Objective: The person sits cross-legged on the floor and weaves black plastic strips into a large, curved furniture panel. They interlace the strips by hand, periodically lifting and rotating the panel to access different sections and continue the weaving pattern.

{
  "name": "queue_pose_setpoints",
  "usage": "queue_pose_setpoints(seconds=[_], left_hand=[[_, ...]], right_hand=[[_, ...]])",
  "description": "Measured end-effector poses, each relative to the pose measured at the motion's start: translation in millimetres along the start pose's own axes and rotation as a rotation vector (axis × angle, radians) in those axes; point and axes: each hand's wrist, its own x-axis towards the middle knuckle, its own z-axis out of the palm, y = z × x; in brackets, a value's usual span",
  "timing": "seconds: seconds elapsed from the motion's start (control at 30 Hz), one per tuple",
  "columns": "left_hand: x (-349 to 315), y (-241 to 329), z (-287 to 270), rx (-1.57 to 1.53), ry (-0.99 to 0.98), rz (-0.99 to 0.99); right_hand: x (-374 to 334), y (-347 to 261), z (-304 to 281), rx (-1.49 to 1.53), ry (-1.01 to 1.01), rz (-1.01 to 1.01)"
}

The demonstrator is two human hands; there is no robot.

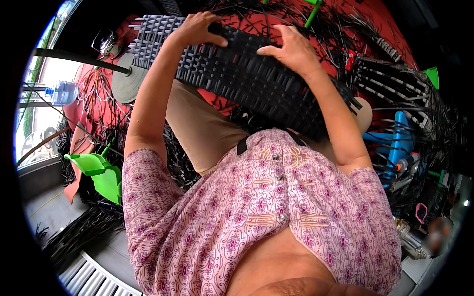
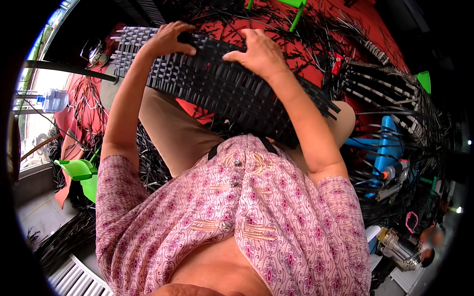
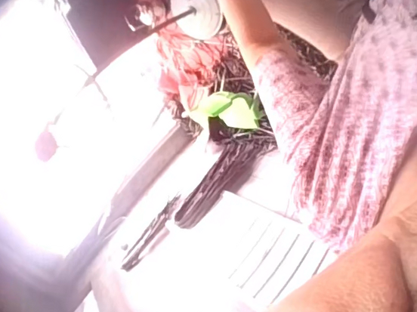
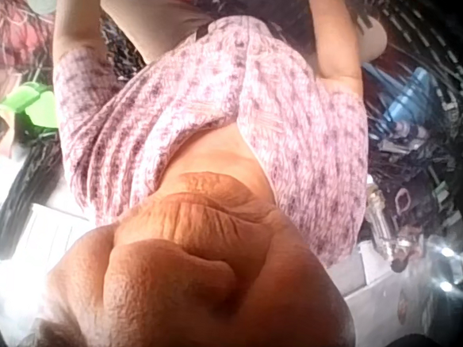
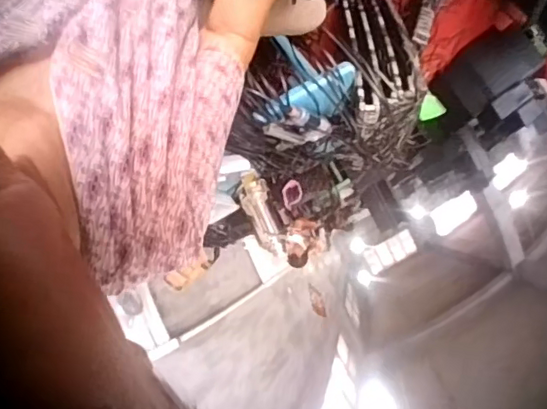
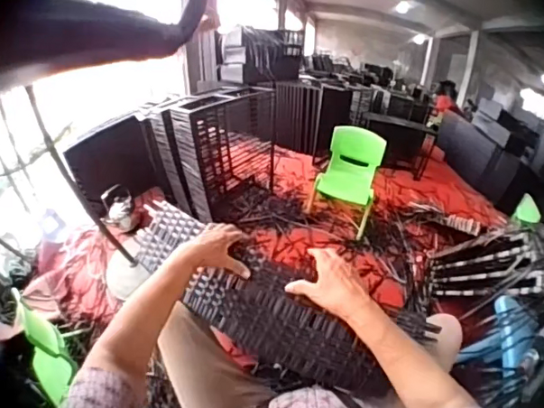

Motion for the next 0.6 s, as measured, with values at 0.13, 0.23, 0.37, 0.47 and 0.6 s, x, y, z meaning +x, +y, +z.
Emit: queue_pose_setpoints(seconds=[0.13, 0.23, 0.37, 0.47, 0.6], left_hand=[[-9, -3, 10, 0.008, 0.126, 0.05], [-10, -1, 4, -0.028, 0.112, 0.068], [-12, -3, 4, -0.08, 0.171, 0.142], [-8, -7, 5, -0.121, 0.193, 0.148], [4, -3, -7, -0.131, 0.085, 0.063]], right_hand=[[27, -34, 41, -0.018, -0.032, -0.09], [30, -40, 55, 0.002, -0.099, -0.119], [33, -35, 61, -0.01, -0.039, -0.187], [36, -45, 55, -0.035, -0.124, -0.166], [43, -49, 43, 0.014, -0.182, -0.114]])
